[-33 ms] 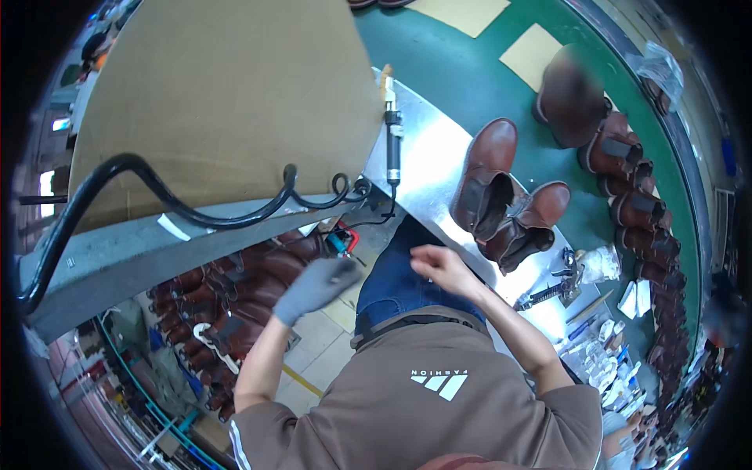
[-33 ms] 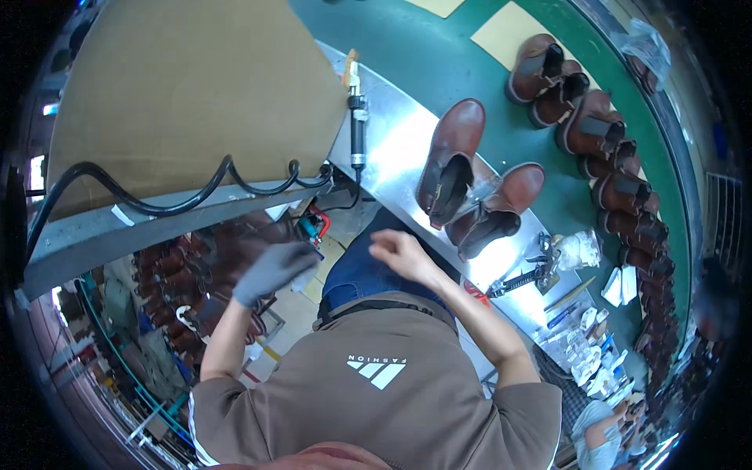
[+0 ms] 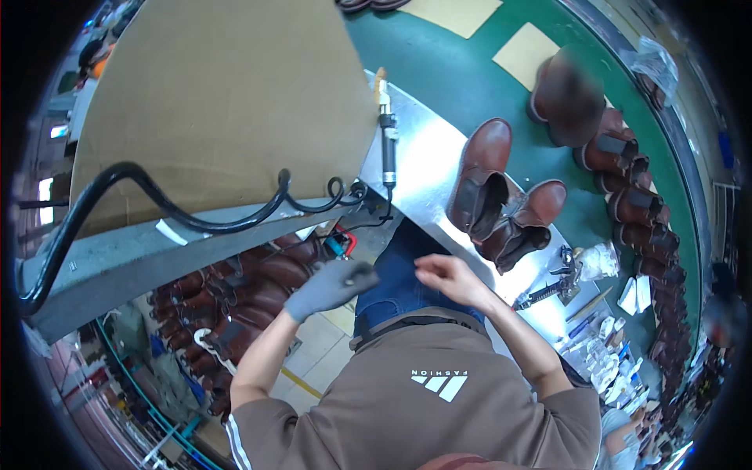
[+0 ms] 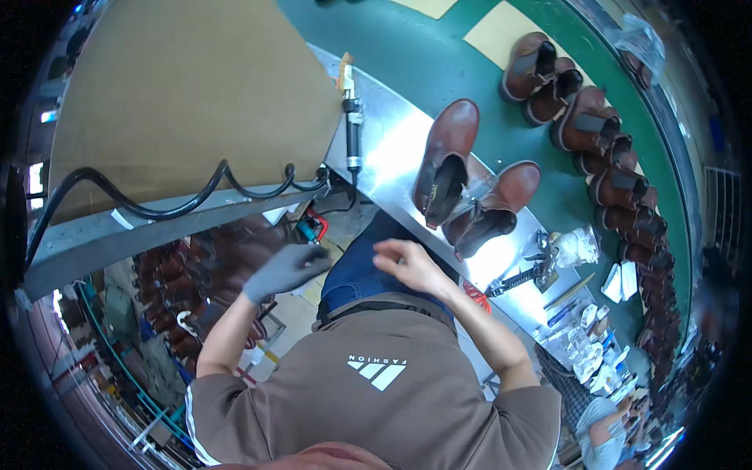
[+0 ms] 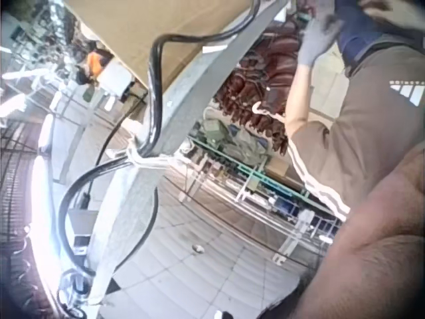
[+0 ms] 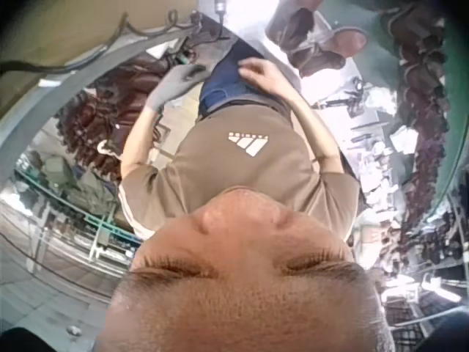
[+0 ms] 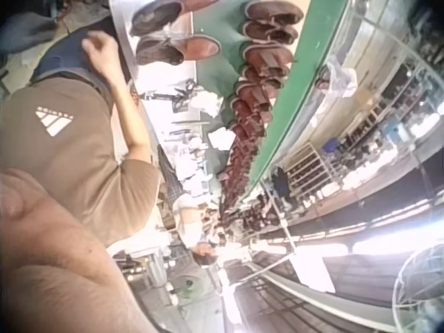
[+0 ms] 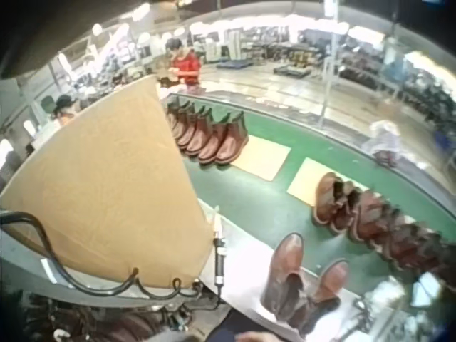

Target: Cleaning and inspecting brown leather boots on a shoe manufacturing assembly line.

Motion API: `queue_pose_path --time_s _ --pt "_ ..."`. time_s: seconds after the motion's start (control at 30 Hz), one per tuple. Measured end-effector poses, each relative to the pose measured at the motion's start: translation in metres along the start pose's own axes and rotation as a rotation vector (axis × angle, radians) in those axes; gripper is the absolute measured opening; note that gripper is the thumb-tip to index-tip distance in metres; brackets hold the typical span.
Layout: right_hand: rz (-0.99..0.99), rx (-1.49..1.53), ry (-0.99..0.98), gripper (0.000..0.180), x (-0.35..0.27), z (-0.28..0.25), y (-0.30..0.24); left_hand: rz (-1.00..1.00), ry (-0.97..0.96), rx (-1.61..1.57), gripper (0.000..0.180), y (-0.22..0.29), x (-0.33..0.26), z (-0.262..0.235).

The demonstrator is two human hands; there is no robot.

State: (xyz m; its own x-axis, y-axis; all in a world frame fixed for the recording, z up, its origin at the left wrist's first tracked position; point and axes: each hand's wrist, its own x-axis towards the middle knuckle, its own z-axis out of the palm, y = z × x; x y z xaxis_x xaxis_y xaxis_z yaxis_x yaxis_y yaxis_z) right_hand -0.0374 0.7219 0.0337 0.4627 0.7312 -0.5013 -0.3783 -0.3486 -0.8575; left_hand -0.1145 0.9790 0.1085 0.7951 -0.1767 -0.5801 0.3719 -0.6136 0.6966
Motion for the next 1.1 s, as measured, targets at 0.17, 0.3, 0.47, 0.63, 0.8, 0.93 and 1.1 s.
queue_pose_path --time_s 0.17,0.3,0.47,0.63,0.8,0.93,1.1 --pt "-0.023 0.285 0.337 0.025 -0.117 -0.041 -0.064 0.229 0.074 -0.100 0.038 0.021 0.105 0.027" --pt "-0.147 0.335 1.145 0.027 -0.148 -0.076 -0.013 0.001 0.178 -0.899 0.035 0.029 0.166 0.040" --pt "0.081 0.628 1.195 0.065 -0.097 -0.088 0.056 -0.057 0.052 -1.325 0.038 0.026 0.248 0.055" --pt "0.173 0.722 1.175 0.085 -0.023 -0.110 0.081 -0.180 0.016 -1.276 0.060 0.080 0.266 0.056" --pt "-0.198 1.226 0.800 0.065 -0.037 -0.121 0.120 0.020 -0.050 -0.826 0.070 0.127 0.230 0.080" --pt "-0.181 1.436 0.834 0.063 -0.054 -0.115 0.110 0.108 -0.168 -0.755 0.071 0.140 0.214 0.088" --pt "-0.169 1.395 1.024 0.075 -0.072 -0.098 0.084 0.002 -0.303 -0.927 0.072 0.133 0.225 0.075"
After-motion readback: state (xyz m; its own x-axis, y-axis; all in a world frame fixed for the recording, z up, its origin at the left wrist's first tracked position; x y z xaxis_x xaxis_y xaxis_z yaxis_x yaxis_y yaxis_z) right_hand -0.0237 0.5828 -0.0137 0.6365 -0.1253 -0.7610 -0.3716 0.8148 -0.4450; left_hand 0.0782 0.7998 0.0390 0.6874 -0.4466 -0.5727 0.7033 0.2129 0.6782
